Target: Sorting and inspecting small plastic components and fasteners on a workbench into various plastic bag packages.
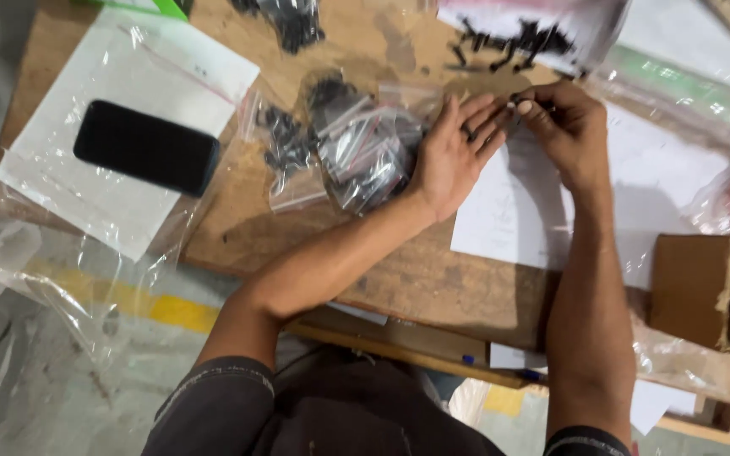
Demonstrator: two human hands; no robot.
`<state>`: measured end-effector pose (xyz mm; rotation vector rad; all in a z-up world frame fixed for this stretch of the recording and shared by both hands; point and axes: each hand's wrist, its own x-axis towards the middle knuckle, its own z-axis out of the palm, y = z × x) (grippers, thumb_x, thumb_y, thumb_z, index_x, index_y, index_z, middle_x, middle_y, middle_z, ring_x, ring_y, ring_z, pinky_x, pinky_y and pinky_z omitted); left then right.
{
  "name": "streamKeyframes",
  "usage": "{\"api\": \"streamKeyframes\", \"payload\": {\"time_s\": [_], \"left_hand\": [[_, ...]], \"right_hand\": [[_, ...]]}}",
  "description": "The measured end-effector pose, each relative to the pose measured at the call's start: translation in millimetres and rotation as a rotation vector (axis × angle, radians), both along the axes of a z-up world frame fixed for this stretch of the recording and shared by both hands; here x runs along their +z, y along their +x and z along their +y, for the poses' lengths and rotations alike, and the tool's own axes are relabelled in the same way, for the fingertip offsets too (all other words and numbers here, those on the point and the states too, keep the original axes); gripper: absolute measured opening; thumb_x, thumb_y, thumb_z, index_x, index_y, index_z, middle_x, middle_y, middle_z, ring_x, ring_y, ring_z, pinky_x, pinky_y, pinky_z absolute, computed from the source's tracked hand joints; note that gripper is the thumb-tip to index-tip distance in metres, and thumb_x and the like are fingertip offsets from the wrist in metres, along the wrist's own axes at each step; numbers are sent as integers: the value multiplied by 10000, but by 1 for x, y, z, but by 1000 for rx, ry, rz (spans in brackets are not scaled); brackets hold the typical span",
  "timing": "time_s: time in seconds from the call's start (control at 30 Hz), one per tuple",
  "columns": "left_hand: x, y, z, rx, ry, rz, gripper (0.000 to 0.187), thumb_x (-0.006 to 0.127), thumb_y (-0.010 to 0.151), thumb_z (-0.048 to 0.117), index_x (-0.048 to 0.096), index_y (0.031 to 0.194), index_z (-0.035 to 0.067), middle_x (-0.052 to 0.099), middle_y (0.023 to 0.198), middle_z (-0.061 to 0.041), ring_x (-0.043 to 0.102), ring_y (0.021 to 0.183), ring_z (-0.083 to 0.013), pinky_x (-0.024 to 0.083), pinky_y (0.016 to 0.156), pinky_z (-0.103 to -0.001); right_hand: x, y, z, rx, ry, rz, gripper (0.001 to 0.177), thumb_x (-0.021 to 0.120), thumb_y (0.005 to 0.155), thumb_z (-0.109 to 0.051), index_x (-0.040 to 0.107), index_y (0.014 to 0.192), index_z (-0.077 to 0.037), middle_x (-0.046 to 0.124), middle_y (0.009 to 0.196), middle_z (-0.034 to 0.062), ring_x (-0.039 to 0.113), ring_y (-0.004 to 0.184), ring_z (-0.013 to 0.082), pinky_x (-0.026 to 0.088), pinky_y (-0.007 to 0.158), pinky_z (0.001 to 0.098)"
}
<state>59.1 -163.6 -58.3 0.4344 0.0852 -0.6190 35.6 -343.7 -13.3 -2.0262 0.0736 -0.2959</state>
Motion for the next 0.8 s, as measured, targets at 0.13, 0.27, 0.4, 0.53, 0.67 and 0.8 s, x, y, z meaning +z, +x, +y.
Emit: {"api": "streamKeyframes", "payload": {"time_s": [0.13,0.27,0.4,0.53,0.67,0.8], "left_hand": [[-5,-3,3,-9,-51,-14,688,458,1100,535,467,1447,-59,566,1391,-204,533,1378,-294,420,1229,-451],[-3,1,2,-19,-113,-65,709,447,1116,549,472,1454,-73,582,1370,-233,574,1318,-314,469,1158,-455],[8,-1,5,-21,-71,-47,709,419,1104,559,475,1453,-55,588,1373,-222,568,1337,-297,465,1171,-428],[5,0,4,-33,-85,-38,702,412,1108,561,473,1449,-49,567,1411,-226,549,1368,-301,459,1186,-421],[9,-1,4,-39,-68,-24,712,409,1095,569,478,1444,-47,559,1432,-229,536,1389,-294,449,1194,-414],[8,0,5,-36,-81,-17,704,408,1100,562,473,1441,-50,558,1432,-232,532,1390,-298,444,1197,-422]], "right_hand": [[13,-1,18,46,-65,-115,120,659,1097,25,713,1203,40,652,1087,110,636,929,176,543,798,312],[23,13,33,-95,-474,-273,283,661,961,58,705,1239,31,590,1073,166,637,891,263,563,739,388],[-12,19,24,-125,-700,-287,265,726,964,47,734,1226,8,603,1095,187,651,928,320,565,760,418],[-16,23,16,-165,-664,-185,130,766,1015,-35,721,1132,1,630,1089,156,662,907,301,540,750,420],[-12,25,22,-194,-627,-164,186,809,995,-115,695,1059,18,637,1014,151,659,832,288,527,680,415],[-17,25,18,-217,-647,-171,164,806,1018,-104,699,1029,20,645,954,146,654,778,275,519,649,404]]}}
